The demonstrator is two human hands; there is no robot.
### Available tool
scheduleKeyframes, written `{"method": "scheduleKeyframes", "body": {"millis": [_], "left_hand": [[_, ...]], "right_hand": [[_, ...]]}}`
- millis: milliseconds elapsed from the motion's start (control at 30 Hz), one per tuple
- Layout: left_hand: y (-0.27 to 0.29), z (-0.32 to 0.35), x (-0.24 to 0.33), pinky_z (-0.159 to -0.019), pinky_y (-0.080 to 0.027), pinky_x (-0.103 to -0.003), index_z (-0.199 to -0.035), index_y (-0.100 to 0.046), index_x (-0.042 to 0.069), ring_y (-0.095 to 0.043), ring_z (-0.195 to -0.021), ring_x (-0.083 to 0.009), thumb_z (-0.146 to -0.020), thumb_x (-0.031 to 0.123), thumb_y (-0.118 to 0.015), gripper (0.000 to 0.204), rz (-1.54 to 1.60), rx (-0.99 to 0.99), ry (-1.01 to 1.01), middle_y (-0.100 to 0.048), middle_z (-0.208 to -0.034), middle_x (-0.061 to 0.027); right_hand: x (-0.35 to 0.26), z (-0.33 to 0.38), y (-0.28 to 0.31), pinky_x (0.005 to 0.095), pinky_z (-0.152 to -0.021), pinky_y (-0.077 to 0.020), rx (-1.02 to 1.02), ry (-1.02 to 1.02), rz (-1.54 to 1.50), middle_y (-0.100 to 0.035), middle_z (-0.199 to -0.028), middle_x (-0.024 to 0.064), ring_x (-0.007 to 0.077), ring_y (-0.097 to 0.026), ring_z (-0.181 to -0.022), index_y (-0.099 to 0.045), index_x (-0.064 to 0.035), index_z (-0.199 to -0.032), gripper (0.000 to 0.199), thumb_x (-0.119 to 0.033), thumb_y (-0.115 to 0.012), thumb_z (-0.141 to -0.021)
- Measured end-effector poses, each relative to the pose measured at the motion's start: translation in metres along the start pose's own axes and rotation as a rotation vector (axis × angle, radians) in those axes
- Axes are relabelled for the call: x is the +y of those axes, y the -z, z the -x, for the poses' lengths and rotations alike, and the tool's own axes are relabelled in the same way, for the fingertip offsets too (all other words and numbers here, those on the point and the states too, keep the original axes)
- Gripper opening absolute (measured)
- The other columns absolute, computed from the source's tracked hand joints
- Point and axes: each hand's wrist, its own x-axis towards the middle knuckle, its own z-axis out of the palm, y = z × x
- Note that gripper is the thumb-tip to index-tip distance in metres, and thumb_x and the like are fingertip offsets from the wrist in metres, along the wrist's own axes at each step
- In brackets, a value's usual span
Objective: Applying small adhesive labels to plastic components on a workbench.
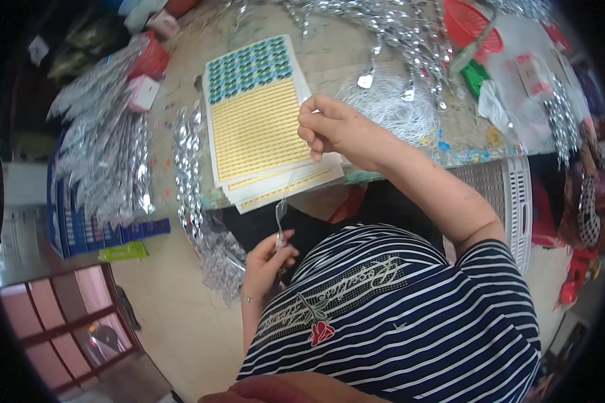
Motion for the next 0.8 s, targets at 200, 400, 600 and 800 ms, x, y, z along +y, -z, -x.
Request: {"method": "scheduleKeyframes", "body": {"millis": [200,400,600,800], "left_hand": [[0.022,-0.003,0.01,-0.051,-0.031,-0.015,-0.109,-0.062,0.0,-0.042,-0.058,-0.0007,-0.093,0.014,-0.055,0.022,-0.08,0.315,-0.143,-0.062,-0.078,0.0012],[0.094,-0.041,0.04,-0.063,-0.038,-0.027,-0.103,-0.06,-0.003,-0.048,-0.071,-0.0148,-0.095,0.014,-0.05,0.021,-0.612,0.625,-0.488,-0.055,-0.083,-0.0075],[0.145,-0.091,0.063,-0.079,-0.038,-0.046,-0.114,-0.054,-0.006,-0.05,-0.088,-0.0381,-0.092,0.009,-0.048,0.027,-1.131,0.752,-0.568,-0.054,-0.097,-0.0229],[0.156,-0.131,0.082,-0.089,-0.036,-0.048,-0.125,-0.05,-0.003,-0.05,-0.099,-0.0412,-0.088,0.005,-0.051,0.038,-1.358,0.897,-0.609,-0.054,-0.111,-0.0261]], "right_hand": [[0.0,-0.026,0.057,0.0249,-0.067,-0.0497,0.11,-0.021,0.411,-0.059,-0.086,0.0046,0.0107,-0.056,-0.073,-0.053,-0.0023,-0.102,0.02,-0.021,-0.051,-0.096],[-0.032,-0.062,0.186,0.035,-0.08,-0.05,0.555,0.392,1.312,-0.062,-0.101,0.0141,0.0286,-0.06,-0.091,-0.062,0.0006,-0.103,0.023,-0.017,-0.055,-0.089],[-0.046,-0.069,0.213,0.0388,-0.087,-0.0489,0.854,0.152,1.935,-0.057,-0.11,0.0153,0.0331,-0.049,-0.112,-0.069,-0.0008,-0.088,0.021,-0.01,-0.06,-0.071],[-0.048,-0.08,0.213,0.0425,-0.087,-0.0477,0.863,0.13,1.837,-0.057,-0.109,0.0179,0.0339,-0.052,-0.109,-0.064,-0.0008,-0.091,0.02,-0.017,-0.058,-0.081]]}}
